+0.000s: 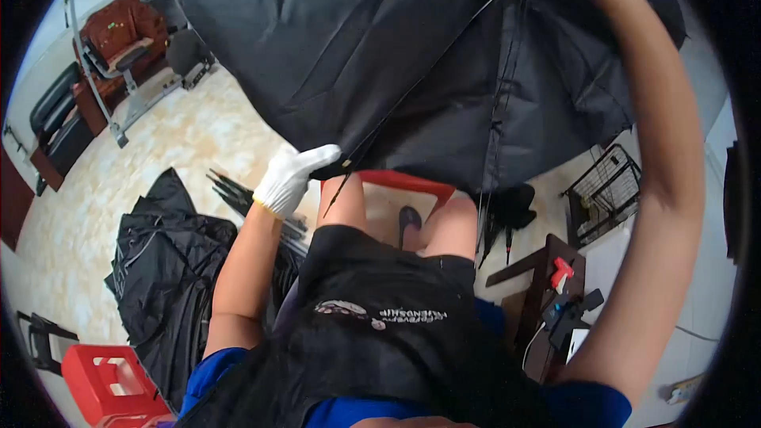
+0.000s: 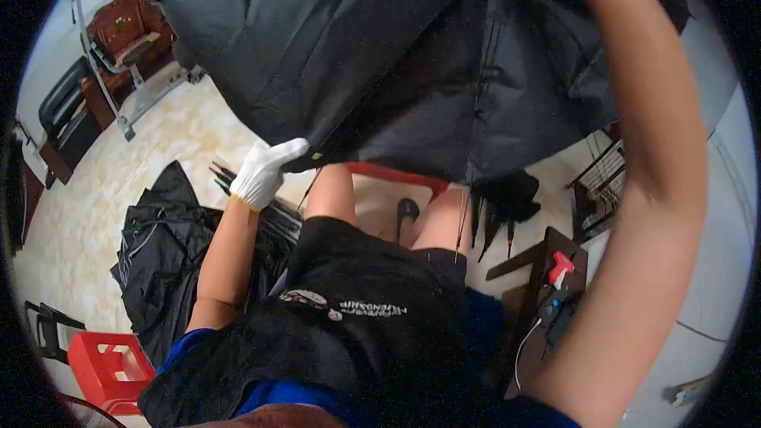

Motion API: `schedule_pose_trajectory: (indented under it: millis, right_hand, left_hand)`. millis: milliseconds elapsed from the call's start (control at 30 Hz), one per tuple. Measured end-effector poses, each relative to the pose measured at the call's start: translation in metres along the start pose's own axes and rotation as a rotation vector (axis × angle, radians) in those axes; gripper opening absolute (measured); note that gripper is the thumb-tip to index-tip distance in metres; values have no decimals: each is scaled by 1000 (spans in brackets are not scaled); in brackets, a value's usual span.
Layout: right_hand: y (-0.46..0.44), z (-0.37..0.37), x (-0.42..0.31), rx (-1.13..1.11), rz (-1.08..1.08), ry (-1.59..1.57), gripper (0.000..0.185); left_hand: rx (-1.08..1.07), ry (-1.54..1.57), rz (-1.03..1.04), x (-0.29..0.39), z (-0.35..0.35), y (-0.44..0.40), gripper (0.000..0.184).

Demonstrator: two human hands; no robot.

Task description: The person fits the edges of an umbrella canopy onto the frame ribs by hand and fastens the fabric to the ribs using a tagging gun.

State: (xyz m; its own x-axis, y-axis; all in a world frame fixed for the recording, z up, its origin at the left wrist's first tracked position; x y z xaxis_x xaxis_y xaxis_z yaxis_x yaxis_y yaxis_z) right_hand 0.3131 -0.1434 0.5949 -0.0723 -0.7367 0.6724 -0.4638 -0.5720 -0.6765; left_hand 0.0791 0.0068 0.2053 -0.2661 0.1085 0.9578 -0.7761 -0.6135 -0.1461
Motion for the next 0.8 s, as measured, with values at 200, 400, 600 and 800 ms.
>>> schedule_pose_trajectory:
  millis: [200,400,600,800]
  right_hand:
    - [-14,105,-198,-217,-310,-76,32]
    - [14,181,-322,-518,-497,33,30]
    - [41,218,-341,-453,-578,-35,30]
    - [109,184,-330,-77,-658,-354,30]
  left_hand:
    - [137,188,-153,-59,-47,40,28]
    - [398,399,-279,-114,-87,59,28]
    - [491,485,-235,-129,-107,62,28]
    - [284,385,-193,-125,-106,77,25]
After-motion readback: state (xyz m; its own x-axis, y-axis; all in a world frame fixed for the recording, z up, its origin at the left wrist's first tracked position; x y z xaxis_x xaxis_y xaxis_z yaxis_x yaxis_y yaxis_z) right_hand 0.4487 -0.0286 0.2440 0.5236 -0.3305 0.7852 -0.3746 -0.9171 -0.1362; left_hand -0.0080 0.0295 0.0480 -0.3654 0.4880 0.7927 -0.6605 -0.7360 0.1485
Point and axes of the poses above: each hand's wrist, its own y-axis away from the middle knuckle, its own z-axis out of the palm, x = y × z, the point moved 2 cm from there along -y, towards the middle knuckle, and after that the axes turned 5 degrees about -x, right-handed, at the moved point
